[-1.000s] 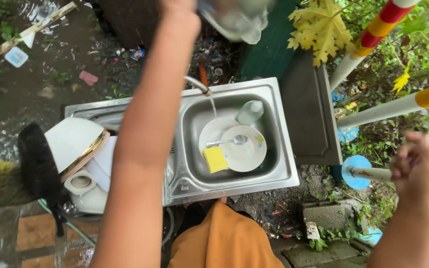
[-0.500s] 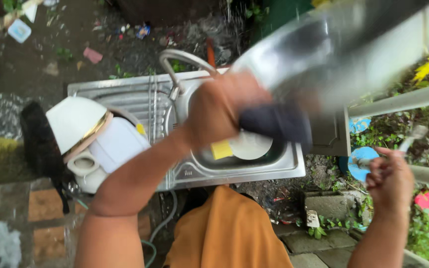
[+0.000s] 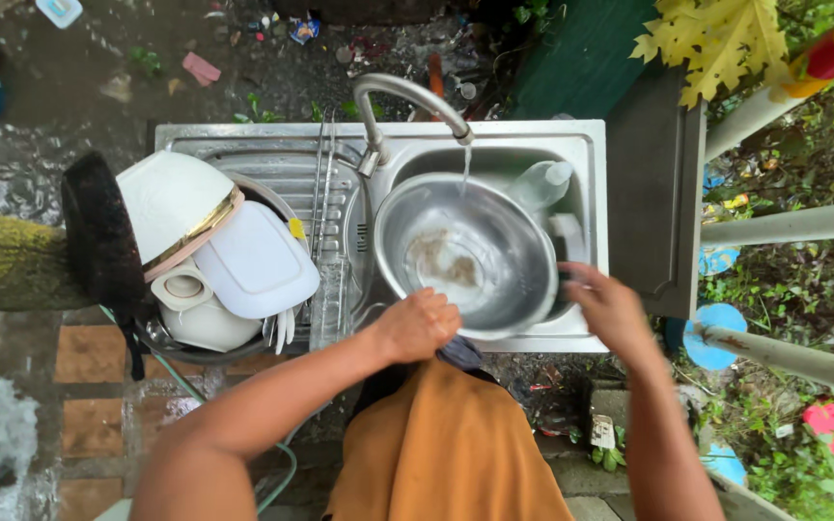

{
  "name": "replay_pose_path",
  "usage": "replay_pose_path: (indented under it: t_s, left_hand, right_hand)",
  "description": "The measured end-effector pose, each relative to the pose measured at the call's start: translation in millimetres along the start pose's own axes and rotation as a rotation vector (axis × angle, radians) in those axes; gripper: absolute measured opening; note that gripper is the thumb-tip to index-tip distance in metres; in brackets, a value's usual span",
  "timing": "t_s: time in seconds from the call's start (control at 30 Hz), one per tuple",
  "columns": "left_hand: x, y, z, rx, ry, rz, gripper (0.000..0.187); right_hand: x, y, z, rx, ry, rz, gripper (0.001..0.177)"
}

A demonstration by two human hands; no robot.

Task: The person rinses a cloth and a toothbrush in a metal bowl at an outdoor sink, carries the bowl to a motorcycle, pours green liquid soap into the bowl, and then uses the toothbrush to scrub the front brake and wheel components of the motorcycle.

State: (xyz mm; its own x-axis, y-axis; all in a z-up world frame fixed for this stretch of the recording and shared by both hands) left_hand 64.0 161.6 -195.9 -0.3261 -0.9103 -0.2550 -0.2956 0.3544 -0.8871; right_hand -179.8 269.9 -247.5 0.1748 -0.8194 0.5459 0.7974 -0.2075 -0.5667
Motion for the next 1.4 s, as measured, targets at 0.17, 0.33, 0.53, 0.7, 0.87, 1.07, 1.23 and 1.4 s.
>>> replay_pose_path:
  t_s: [0.17,0.33,0.53,0.7,0.87,1.07,1.23,1.4]
  left_hand:
    - [17.0,56.2,40.9,0.019,0.121,-0.226,0.012]
    - [25.4,62.9,42.7,0.013,-0.034,-0.155,0.004]
    - [77.9,64.6,50.2,0.114,-0.497,0.123,0.024]
    - [105.2,5.0,37.7,-0.239,-0.656,-0.421,0.087]
    - [149.2,59.9,98.0,-0.026,-1.151,-0.105,0.052]
    - [154.8,61.4,146.1,-0.373,-1.31,-0.118,0.041]
    - [181.8,83.1,160.4,-0.341,-1.289,-0.066,0.049]
    - [176.0,70.1,144.7,-0.429,-1.291,-0.034,0.055]
  right_hand:
    - [57.5,111.6,-69.0,-0.049,-0.359,0.196,0.038]
    - [54.2,169.2,-128.4,-0.078,-0.366,0.176,0.034]
    - [38.6,62.3,-100.2,-0.732,-0.435,-0.09,0.028]
    - [32.4,-51.3,-137.8,-0.928,-0.311,-0.26,0.068]
    - [58.5,-71.3,-177.4,-0.76,-0.435,-0.098,0.035]
    - [89.7,-52.8,-141.8,-0.686,-0.528,-0.055,0.037]
    - [85.3,-67.4,-136.2,-0.744,-0.472,-0.172,0.036]
    - [51.1,-54.8,-152.4,-0.769,-0.465,0.069,0.07]
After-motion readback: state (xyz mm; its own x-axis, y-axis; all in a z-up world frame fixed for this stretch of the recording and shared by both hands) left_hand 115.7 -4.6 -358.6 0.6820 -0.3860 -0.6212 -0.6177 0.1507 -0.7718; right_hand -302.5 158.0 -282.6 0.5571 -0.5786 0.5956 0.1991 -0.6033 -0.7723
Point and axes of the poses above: each hand's wrist, its own z-axis away from the middle knuckle, its own y-axis out of the palm, x = y × z, the point moved 10 cm from there along -z, towards the middle knuckle, and after that the axes turned 12 degrees about y, right-handed, at the moved point
